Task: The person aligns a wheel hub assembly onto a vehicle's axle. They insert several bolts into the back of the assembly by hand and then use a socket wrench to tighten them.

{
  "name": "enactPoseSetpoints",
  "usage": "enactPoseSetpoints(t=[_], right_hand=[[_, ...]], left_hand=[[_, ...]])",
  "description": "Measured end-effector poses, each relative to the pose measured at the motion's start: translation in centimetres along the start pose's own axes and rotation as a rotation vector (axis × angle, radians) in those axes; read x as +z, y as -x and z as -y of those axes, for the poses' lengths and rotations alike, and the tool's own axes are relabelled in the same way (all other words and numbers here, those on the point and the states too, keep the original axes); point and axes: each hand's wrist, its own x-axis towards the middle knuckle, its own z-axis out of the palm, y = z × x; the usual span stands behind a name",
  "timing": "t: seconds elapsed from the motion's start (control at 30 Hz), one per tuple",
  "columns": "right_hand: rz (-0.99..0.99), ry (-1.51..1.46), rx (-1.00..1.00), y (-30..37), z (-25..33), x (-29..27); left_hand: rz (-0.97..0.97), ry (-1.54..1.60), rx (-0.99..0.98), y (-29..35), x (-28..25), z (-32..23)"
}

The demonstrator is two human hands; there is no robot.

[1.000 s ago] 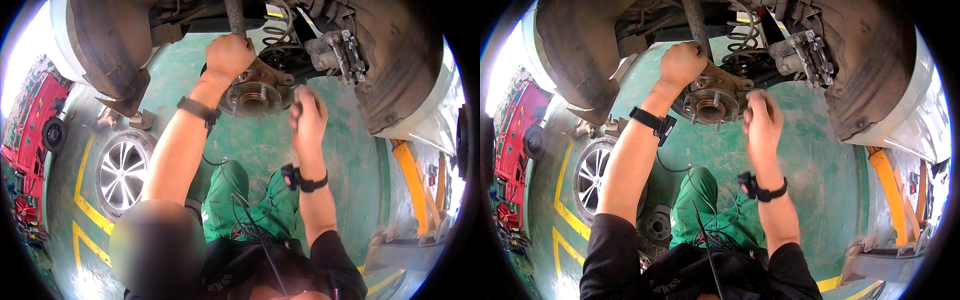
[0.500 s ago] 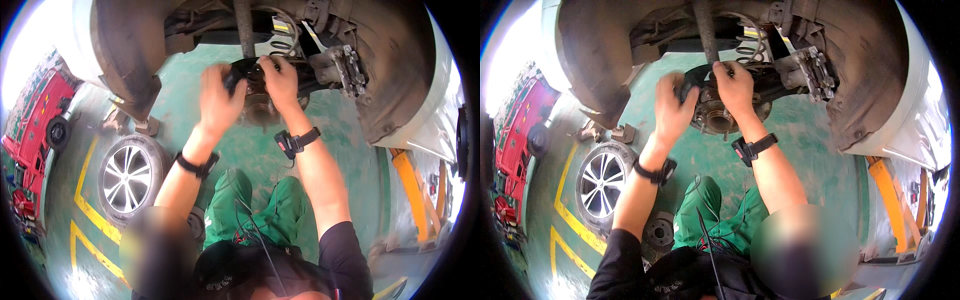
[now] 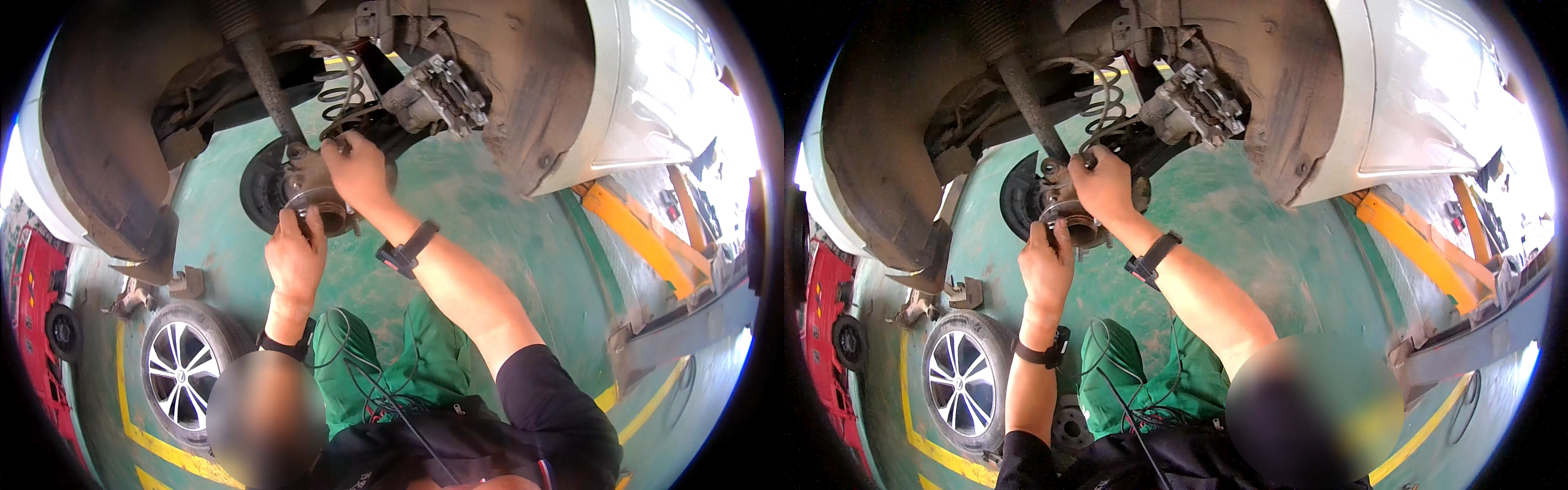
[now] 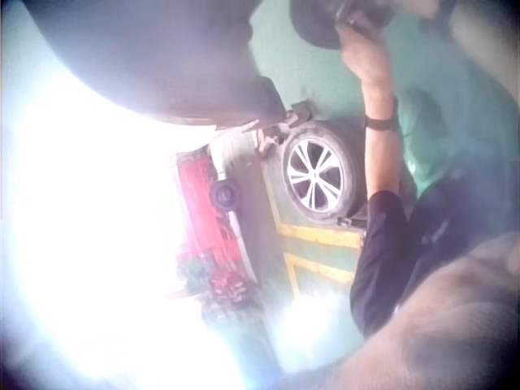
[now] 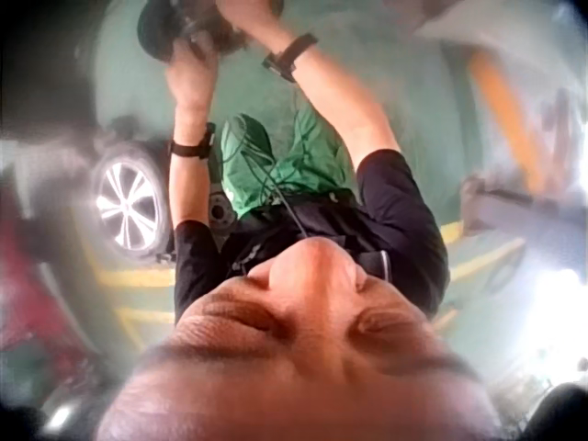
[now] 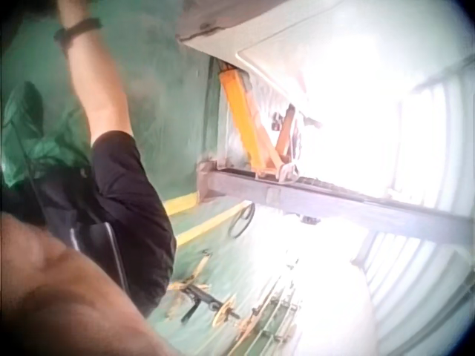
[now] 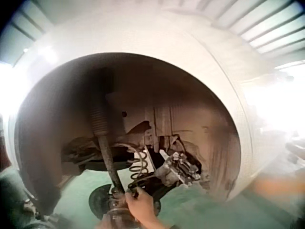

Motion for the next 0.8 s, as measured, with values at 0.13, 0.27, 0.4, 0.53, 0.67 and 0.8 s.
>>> enactPoseSetpoints(t=[0.13,0.27,0.4,0.53,0.67,0.8], right_hand=[[0.026,0.066,-0.173,0.7,0.8,0.1],[0.013,0.071,-0.095,0.4,0.1,-0.1],[0.009,0.085,-0.104,0.0,0.2,-0.1],[-0.04,0.078,-0.112,-2.9,-0.1,-1.0],[-0.014,0.169,-0.141,-6.4,-0.1,-0.1],[0.177,-0.162,0.133,-7.5,-1.5,1.8]], left_hand=[[-0.042,-0.066,0.053,-0.7,0.3,0.8],[0.048,-0.105,-0.017,-0.7,0.3,0.8],[-0.02,-0.053,-0.006,-0.7,-0.9,0.1],[0.038,-0.046,0.012,-0.6,-0.8,0.2],[0.103,-0.138,-0.05,-0.7,-0.9,0.0],[0.054,-0.038,-0.105,-0.8,-0.5,-0.2]])
